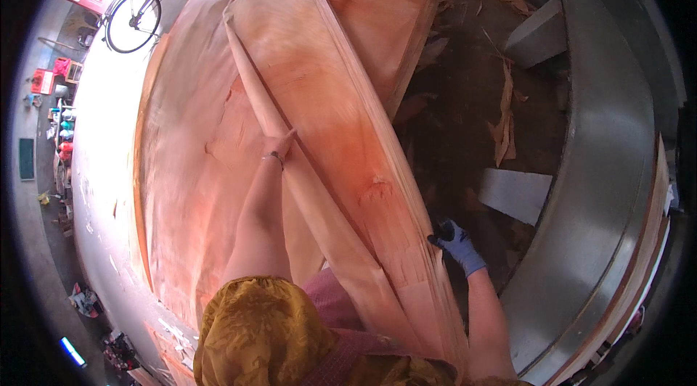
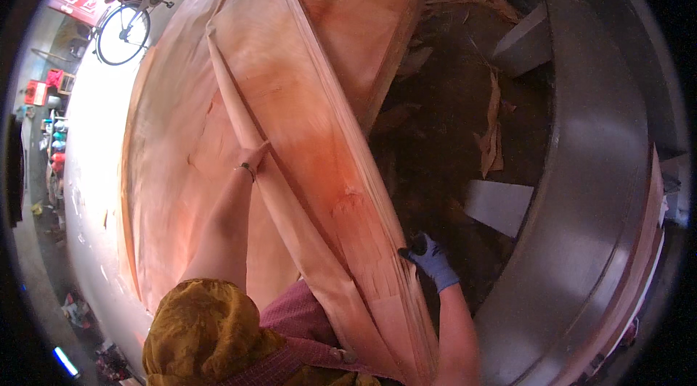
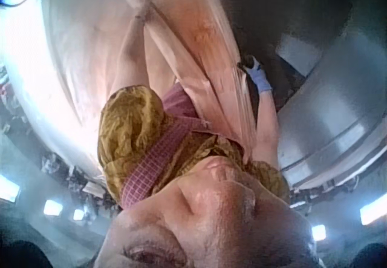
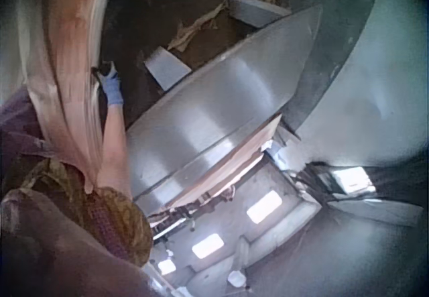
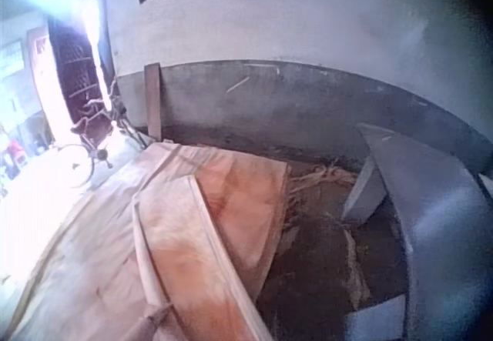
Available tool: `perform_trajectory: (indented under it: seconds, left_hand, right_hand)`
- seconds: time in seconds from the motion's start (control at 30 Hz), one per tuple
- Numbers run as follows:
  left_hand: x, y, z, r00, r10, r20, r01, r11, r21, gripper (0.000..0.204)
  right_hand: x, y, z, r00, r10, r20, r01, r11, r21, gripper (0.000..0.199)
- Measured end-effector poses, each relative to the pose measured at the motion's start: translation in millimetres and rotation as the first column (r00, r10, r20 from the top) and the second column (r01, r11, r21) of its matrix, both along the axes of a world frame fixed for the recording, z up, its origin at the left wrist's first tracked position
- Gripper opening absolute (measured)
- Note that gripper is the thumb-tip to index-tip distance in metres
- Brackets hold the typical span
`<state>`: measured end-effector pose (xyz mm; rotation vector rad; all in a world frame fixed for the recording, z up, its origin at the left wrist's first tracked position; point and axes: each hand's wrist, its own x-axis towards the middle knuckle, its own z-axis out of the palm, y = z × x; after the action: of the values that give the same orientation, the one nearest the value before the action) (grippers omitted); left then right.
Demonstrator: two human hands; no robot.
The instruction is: The person handles wood veneer sheets by lifting them from a stack, moving them to a work surface, and using a small blade to trim and patch sections.
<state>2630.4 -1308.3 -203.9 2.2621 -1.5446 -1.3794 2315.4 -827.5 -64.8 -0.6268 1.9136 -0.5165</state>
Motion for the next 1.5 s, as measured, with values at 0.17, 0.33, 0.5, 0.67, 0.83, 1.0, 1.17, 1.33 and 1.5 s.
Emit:
perform_trajectory:
  seconds: [0.17,0.33,0.5,0.67,0.83,1.0,1.17,1.33,1.5]
  left_hand:
    - [-18,-9,26,0.997,0.021,-0.078,-0.012,0.993,0.12,0.019]
    - [-36,-19,107,0.942,-0.088,-0.325,0.106,0.994,0.039,0.013]
    - [-122,-10,224,0.919,-0.24,-0.313,0.247,0.969,-0.016,0.015]
    - [-218,21,324,0.775,-0.41,-0.482,0.393,0.909,-0.14,0.018]
    - [-356,64,391,0.603,-0.441,-0.665,0.426,0.883,-0.199,0.018]
    - [-500,152,493,0.442,-0.5,-0.745,0.522,0.819,-0.24,0.015]
    - [-642,243,557,0.316,-0.549,-0.774,0.635,0.728,-0.258,0.016]
    - [-740,274,487,0.319,-0.544,-0.776,0.721,0.671,-0.173,0.023]
    - [-814,331,366,-0.16,-0.863,-0.479,0.669,0.262,-0.696,0.021]
  right_hand:
    - [7,-11,-24,0.973,-0.142,0.179,0.152,0.987,-0.044,0.075]
    - [20,-24,18,0.992,-0.096,0.08,0.104,0.989,-0.101,0.051]
    - [46,-31,144,0.993,-0.115,0.039,0.121,0.96,-0.252,0.048]
    - [22,-4,242,0.958,-0.224,-0.179,0.159,0.935,-0.317,0.037]
    - [-42,55,340,0.843,-0.416,-0.34,0.278,0.879,-0.386,0.032]
    - [-109,125,428,0.726,-0.546,-0.419,0.396,0.829,-0.395,0.032]
    - [-205,208,468,0.569,-0.548,-0.613,0.382,0.837,-0.392,0.032]
    - [-264,232,413,0.433,-0.569,-0.699,0.452,0.808,-0.378,0.036]
    - [-287,314,345,0.241,-0.426,-0.872,0.526,0.812,-0.252,0.06]
